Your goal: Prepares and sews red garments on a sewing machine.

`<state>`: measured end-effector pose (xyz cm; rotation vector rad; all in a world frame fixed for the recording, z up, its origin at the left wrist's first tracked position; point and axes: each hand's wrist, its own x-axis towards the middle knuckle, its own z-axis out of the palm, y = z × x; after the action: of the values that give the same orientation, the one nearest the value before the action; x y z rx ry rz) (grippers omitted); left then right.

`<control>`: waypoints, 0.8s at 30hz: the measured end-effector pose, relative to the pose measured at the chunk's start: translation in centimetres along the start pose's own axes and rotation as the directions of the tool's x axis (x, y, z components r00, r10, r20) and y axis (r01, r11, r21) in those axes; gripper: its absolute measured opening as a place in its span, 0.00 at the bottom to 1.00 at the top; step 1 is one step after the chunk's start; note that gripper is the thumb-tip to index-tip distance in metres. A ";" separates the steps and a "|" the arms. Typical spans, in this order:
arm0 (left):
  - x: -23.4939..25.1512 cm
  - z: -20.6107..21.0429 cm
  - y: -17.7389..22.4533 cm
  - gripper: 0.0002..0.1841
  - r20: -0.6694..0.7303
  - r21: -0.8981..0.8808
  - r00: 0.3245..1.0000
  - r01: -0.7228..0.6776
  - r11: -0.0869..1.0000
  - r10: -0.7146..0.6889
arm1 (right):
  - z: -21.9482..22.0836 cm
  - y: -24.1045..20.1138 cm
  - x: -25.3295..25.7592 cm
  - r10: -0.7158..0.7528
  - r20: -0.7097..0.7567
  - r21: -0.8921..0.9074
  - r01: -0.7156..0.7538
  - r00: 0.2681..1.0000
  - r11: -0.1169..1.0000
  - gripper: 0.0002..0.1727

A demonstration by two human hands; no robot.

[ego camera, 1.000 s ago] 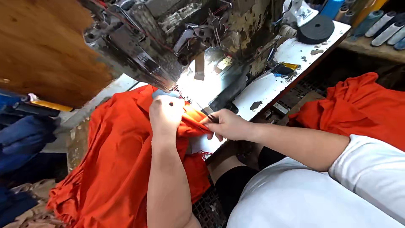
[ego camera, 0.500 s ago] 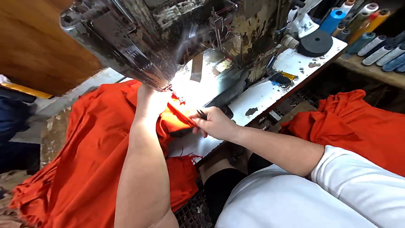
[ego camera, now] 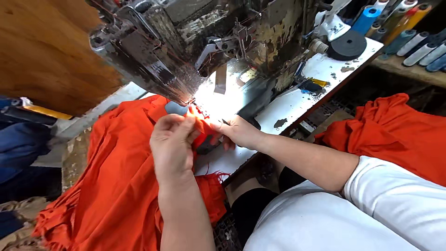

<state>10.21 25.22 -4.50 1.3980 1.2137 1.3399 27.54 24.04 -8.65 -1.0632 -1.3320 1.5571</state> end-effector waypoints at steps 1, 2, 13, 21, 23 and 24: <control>-0.1 0.0 0.7 0.09 0.015 -0.300 0.999 0.040 0.953 -0.038 | -0.1 -0.4 0.0 -0.056 0.019 -0.077 0.057 0.998 0.995 0.24; -0.2 0.2 1.3 0.11 0.009 -0.443 0.998 0.062 0.895 -0.065 | 0.0 -0.8 -0.1 -0.158 0.013 -0.205 0.157 0.987 0.966 0.22; 2.5 -1.3 2.1 0.05 0.715 0.699 0.697 -0.712 0.067 -0.058 | -0.6 2.0 -1.9 -0.315 0.160 -0.453 0.353 0.936 0.819 0.12; 4.5 -1.3 5.8 0.09 0.631 0.742 0.752 -0.657 -0.136 -0.191 | -0.6 1.0 0.2 -0.395 0.132 -0.465 0.409 0.909 0.785 0.07; 3.1 -1.5 6.2 0.10 0.730 0.669 0.660 -0.743 -0.017 -0.177 | -0.7 1.6 0.1 -0.405 0.156 -0.475 0.428 0.901 0.769 0.08; 2.6 -1.6 6.1 0.09 0.773 0.627 0.612 -0.777 0.053 -0.167 | -0.7 2.1 0.1 -0.439 0.163 -0.473 0.461 0.884 0.751 0.07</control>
<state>9.14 26.55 2.14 3.0174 1.1623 -0.2591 28.07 24.13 -10.82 -0.9048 -1.9226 0.8879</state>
